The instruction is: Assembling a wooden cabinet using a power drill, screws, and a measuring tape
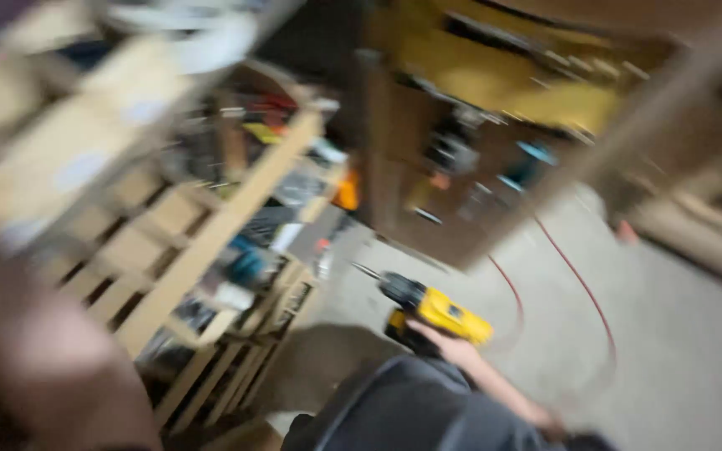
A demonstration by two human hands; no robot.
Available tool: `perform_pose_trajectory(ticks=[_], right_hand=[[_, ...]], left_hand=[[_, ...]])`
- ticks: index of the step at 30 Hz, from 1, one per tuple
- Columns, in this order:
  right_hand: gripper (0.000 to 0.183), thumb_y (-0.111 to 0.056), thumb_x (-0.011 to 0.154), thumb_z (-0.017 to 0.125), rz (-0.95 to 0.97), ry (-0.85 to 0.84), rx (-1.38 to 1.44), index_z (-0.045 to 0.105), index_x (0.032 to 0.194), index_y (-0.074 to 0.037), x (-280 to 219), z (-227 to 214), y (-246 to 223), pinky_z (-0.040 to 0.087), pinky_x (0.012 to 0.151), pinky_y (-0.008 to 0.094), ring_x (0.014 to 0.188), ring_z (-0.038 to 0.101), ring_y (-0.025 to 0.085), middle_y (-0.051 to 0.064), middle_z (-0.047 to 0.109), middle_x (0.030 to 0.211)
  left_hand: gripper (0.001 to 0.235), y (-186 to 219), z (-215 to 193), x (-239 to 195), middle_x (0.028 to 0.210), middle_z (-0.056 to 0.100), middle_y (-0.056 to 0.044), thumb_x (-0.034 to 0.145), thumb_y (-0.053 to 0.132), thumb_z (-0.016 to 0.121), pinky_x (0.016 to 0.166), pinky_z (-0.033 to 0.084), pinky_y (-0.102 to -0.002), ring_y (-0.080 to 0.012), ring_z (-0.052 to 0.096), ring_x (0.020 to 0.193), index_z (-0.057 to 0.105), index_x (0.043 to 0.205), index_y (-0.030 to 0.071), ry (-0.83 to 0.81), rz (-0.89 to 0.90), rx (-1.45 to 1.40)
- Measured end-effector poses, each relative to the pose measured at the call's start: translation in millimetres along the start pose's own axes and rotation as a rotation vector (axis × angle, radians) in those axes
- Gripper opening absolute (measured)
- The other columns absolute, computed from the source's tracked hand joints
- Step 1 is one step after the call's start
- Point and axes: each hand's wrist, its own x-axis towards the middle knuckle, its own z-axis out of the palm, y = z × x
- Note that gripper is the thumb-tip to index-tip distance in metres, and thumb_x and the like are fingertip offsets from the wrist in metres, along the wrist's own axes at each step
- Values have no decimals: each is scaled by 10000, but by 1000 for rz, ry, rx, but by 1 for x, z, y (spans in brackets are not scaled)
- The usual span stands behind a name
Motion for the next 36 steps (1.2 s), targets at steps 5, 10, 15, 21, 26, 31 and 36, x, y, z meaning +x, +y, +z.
perform_pose_trajectory(ticks=[5,10,15,21,26,31,36], right_hand=[[566,51,980,320,-398,388,-309,565,1483,-39,-9,-30,-19,454,1099,471,1239,630,351,238,626,1370],[185,-194,802,890,67,758,291,840,974,-147,-40,-153,-63,632,802,307,804,786,169,58,820,898],[221,-166,736,925,61,1017,91,810,906,-83,-108,-247,-8,611,754,319,749,770,200,67,804,854],[240,-267,828,851,368,1021,-81,771,932,-66,-213,-351,83,614,758,365,786,767,281,128,789,848],[124,-119,823,850,298,1140,56,825,908,-33,-275,-421,165,629,745,336,774,776,218,103,812,865],[158,-22,821,828,285,1248,40,831,978,-1,-281,-497,225,616,838,347,850,781,200,115,821,953],[60,-19,825,824,276,1247,126,829,883,-8,-256,-577,302,608,767,338,756,767,190,119,817,857]], left_hand=[[313,54,222,-87,1051,722,-419,884,66,643,784,527,-695,-553,712,914,710,1081,-168,-529,-28,-1212],[230,313,506,-181,806,644,-281,776,-113,728,500,554,-375,-304,642,609,639,972,-32,-665,-720,-1621],[47,488,591,-155,809,657,-155,937,25,657,564,470,-225,-178,600,675,629,947,61,-1161,-701,-1752],[79,685,700,-66,924,749,-215,921,8,640,623,567,-298,-243,706,737,634,956,79,-1346,-729,-1683],[114,829,770,10,911,747,-260,909,-77,634,650,620,-303,-282,760,756,622,936,34,-1409,-583,-1802],[292,926,795,99,982,772,-190,934,-39,633,730,636,-261,-215,776,834,665,1214,39,-1405,-517,-1876],[183,966,881,191,1075,778,-179,970,-2,635,833,642,-292,-234,773,942,719,1122,54,-1277,-612,-1875]])
